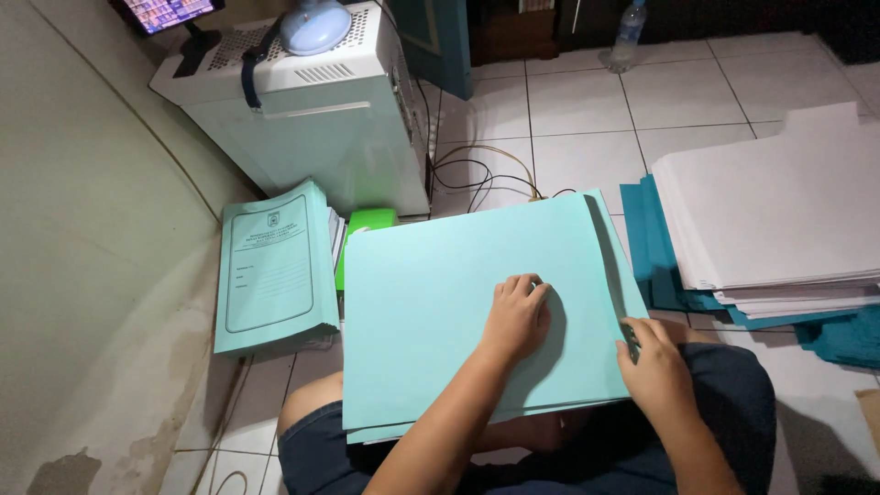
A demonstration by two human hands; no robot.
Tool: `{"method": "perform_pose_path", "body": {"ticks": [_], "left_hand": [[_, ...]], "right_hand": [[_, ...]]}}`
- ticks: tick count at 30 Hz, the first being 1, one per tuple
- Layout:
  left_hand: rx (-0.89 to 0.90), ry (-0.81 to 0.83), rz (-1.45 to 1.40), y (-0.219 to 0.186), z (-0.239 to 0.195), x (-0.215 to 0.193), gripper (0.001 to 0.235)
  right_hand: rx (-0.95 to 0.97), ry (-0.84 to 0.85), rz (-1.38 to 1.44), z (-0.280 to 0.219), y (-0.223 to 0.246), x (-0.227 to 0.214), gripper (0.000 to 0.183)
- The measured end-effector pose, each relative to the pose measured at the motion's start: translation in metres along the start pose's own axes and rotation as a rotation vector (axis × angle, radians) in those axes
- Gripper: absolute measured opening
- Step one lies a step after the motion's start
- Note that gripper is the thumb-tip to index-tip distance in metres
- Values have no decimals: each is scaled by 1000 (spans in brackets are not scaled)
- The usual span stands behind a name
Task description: The person sits on the floor and folds light blue papers in half by hand. They repeatedly pick up a paper, fold it, press the crease, and place it on a stack to their left.
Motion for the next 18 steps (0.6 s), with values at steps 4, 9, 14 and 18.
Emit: {"method": "perform_pose_path", "body": {"ticks": [4,9,14,18], "left_hand": [[-28,-46,-132,20,-9,-3,27],[-738,-239,370,123,-69,-55,50],[-1297,-71,271,176,-142,-176,87],[-1429,-20,-209,179,-172,-208,84]], "right_hand": [[92,118,-40,12,-10,2,64],[169,194,-50,23,-32,19,58],[8,168,2,32,-39,43,54],[158,342,-56,18,34,7,55]]}}
Point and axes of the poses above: each hand's wrist, its own z-axis towards the middle knuckle, its own x-axis out of the palm, y = z × x, the point moved 2 cm from there along z, towards the middle knuckle, and after that the axes turned 1 degree about y, right-handed, at the moved point
